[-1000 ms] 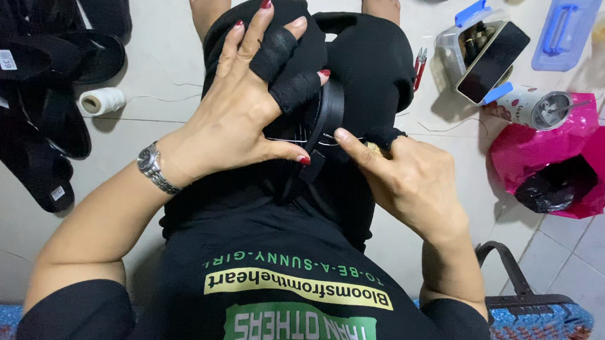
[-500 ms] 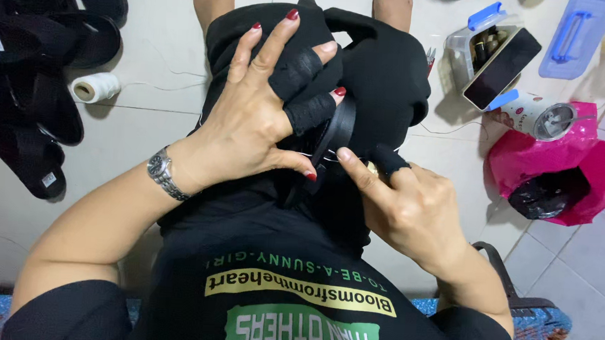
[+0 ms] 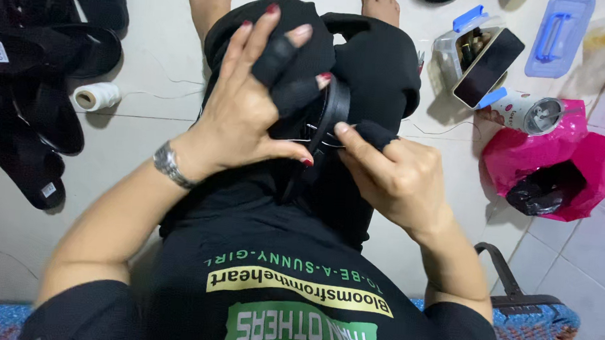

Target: The person sits on the floor and sews a black slipper using a needle and white thread. They repeatedly insert the needle into the slipper strap and pull the thread through to secure it. Finally, they use a pair of scissors to cut the thread.

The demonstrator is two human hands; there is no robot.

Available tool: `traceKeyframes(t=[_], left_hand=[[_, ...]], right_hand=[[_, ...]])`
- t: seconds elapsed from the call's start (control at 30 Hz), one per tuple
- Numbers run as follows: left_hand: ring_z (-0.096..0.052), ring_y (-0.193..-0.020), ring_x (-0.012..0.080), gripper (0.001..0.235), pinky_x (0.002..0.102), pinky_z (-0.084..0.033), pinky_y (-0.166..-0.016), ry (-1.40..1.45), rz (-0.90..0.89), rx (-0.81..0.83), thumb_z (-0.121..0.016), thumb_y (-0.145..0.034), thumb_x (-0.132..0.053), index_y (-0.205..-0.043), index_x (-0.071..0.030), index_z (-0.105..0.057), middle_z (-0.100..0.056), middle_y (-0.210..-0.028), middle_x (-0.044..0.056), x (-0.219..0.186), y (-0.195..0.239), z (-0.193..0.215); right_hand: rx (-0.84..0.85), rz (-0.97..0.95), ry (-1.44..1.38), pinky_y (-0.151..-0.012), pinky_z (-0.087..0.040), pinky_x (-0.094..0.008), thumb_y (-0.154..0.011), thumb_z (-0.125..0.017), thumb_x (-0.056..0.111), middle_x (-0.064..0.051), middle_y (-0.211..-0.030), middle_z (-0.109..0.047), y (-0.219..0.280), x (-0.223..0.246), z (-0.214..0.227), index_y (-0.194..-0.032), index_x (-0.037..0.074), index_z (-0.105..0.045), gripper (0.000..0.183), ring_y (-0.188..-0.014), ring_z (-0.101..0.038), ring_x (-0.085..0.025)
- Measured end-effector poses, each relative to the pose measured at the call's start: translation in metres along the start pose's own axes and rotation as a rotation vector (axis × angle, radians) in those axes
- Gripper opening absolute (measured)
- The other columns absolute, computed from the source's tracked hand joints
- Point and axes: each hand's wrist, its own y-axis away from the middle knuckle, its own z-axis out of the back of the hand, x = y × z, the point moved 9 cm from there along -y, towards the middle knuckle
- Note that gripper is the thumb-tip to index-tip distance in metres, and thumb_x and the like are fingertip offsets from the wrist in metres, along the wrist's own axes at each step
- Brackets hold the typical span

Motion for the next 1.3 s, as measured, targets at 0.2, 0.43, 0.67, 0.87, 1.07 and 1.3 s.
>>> traceKeyframes(t=[0.2, 0.43, 0.67, 0.87, 1.07, 1.3], left_hand=[[-0.051, -0.128, 0.0393, 0.034, 0.053, -0.038, -0.098, 0.13, 0.144, -0.298, -0.089, -0.09, -0.026, -0.068, -0.009, -0.07, -0.059, -0.134, 0.022, -0.024, 0.035, 0.035], [-0.066, -0.071, 0.0144, 0.026, 0.027, -0.058, -0.061, 1.38, 0.487, -0.204, -0.071, -0.092, -0.005, -0.118, -0.001, -0.07, -0.068, -0.101, 0.014, -0.016, 0.043, -0.019], [-0.072, -0.074, 0.0394, 0.02, 0.04, -0.056, -0.058, 0.546, 0.414, -0.245, -0.079, -0.087, -0.01, -0.103, 0.0, -0.076, -0.07, -0.079, 0.018, -0.02, 0.031, -0.001], [-0.068, -0.079, 0.0335, 0.049, 0.041, -0.057, -0.069, 0.134, 0.296, -0.48, -0.092, -0.079, -0.036, -0.105, -0.002, -0.068, -0.06, -0.086, 0.013, -0.034, 0.04, -0.019], [-0.064, -0.114, 0.0398, 0.071, 0.046, -0.059, -0.091, 0.123, 0.354, -0.422, -0.091, -0.082, -0.036, -0.138, -0.008, -0.059, -0.057, -0.118, 0.018, -0.027, 0.034, -0.003], [-0.062, -0.113, 0.0459, 0.086, 0.051, -0.056, -0.092, 0.135, 0.29, -0.286, -0.094, -0.073, -0.044, -0.141, -0.005, -0.057, -0.056, -0.117, 0.022, -0.032, 0.029, -0.009]], right_hand=[[-0.043, -0.083, 0.215, -0.046, -0.035, -0.036, -0.103, -0.075, 0.025, -0.003, -0.063, -0.038, 0.011, 0.011, 0.0, -0.11, 0.012, -0.076, 0.015, -0.05, -0.042, -0.022], [-0.032, -0.063, 0.181, -0.052, -0.052, -0.035, -0.092, -0.071, 0.021, -0.002, -0.063, -0.047, 0.008, 0.007, -0.01, -0.112, 0.014, -0.065, 0.022, -0.053, -0.06, -0.023], [-0.051, -0.011, 0.278, -0.054, -0.052, -0.03, -0.097, -0.061, 0.023, 0.0, -0.061, -0.041, 0.007, 0.008, -0.01, -0.115, 0.026, -0.067, 0.019, -0.052, -0.056, -0.02], [0.057, -0.012, 0.3, -0.054, -0.052, -0.03, -0.095, -0.054, 0.016, -0.002, -0.062, -0.045, 0.011, 0.021, 0.001, -0.125, 0.027, -0.066, 0.035, -0.053, -0.056, -0.02], [0.231, -0.232, 0.199, -0.051, -0.048, -0.035, -0.092, -0.065, 0.014, -0.004, -0.059, -0.044, 0.052, 0.003, 0.057, -0.128, 0.029, -0.071, 0.04, -0.049, -0.056, -0.026], [-0.144, -0.394, -0.72, -0.082, -0.057, -0.035, -0.084, -0.08, 0.009, -0.013, -0.104, -0.074, 0.054, -0.035, -0.014, -0.1, 0.008, -0.08, 0.016, -0.096, -0.072, -0.029]])
